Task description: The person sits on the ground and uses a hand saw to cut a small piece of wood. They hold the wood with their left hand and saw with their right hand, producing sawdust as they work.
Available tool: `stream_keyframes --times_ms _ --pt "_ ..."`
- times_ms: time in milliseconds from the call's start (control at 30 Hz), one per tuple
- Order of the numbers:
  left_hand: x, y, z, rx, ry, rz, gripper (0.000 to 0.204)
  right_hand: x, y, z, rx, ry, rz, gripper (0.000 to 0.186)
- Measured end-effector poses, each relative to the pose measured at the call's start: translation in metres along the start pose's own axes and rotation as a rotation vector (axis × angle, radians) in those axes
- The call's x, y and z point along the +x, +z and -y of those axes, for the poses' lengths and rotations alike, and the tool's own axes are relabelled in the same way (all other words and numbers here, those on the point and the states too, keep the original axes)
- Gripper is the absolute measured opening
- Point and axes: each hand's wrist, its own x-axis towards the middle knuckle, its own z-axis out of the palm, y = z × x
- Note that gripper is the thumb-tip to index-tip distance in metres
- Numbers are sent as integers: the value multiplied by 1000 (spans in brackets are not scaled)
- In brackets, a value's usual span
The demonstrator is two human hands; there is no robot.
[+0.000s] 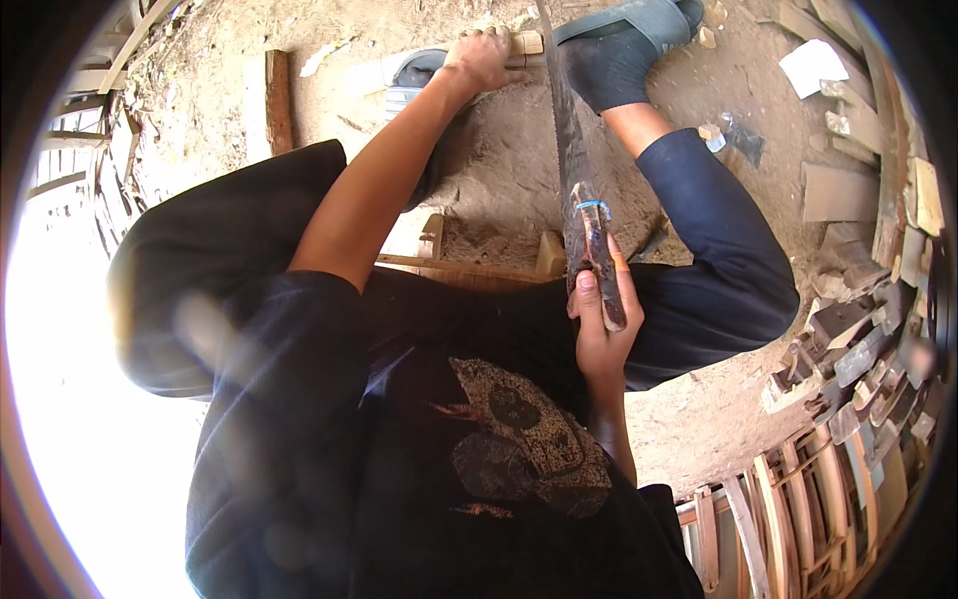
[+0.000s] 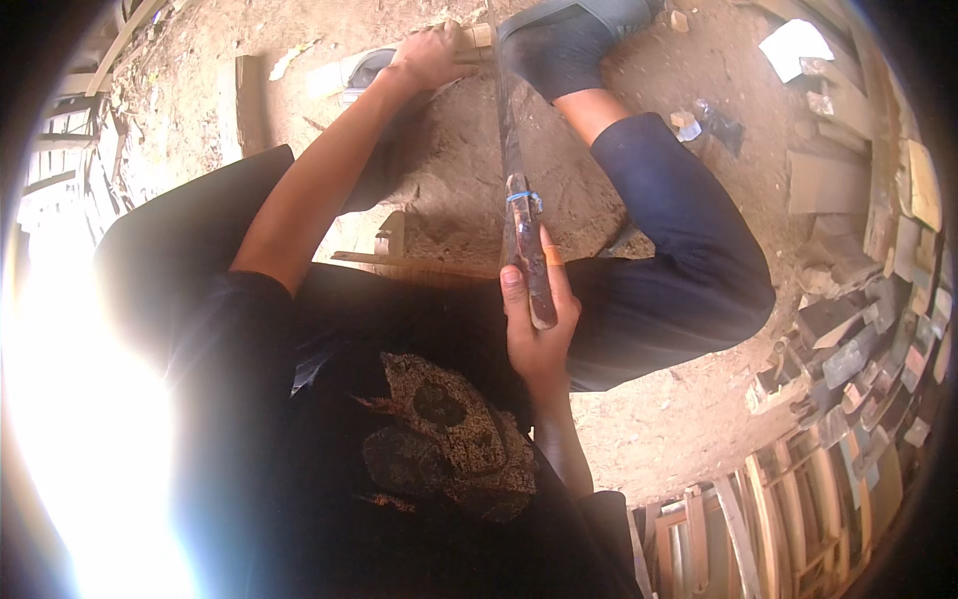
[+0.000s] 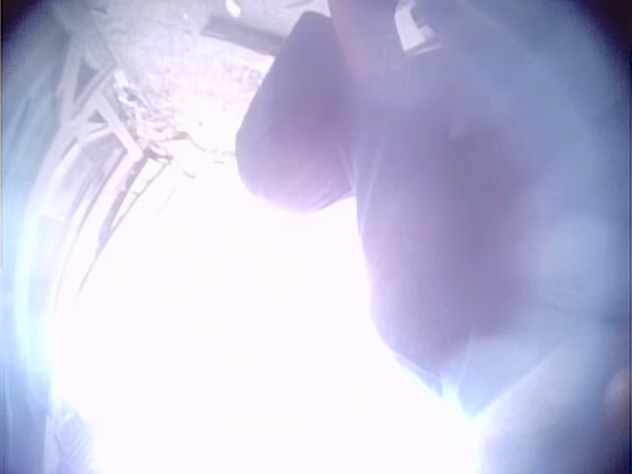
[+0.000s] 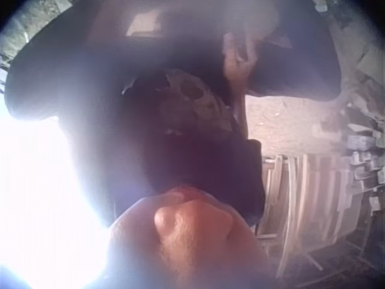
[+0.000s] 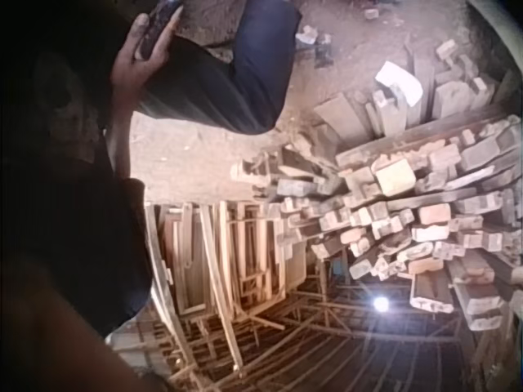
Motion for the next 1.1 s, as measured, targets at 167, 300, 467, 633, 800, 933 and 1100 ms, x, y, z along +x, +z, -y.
stream_keyframes --times_ms 167,300,467,633,800,933,1100 --pt "6 11 15 4 105 -144 27 2 -1 -7 -67 -143 -29 51" --pt "9 4 13 -50 123 -47 29 4 -7 6 -40 -93 -62 51" --pt "13 2 12 -90 57 32 41 19 -16 14 -20 -122 -114 50" --pt "17 6 13 -78 44 105 41 38 -22 17 -25 -155 -151 45" --pt "13 3 11 -101 12 55 41 51 -27 14 -10 -220 -248 43" --pt "11 3 16 -123 11 36 43 63 -34 2 -69 -284 -323 41" --pt "9 11 20 -70 72 -62 48 78 -39 -14 62 -229 -279 40"
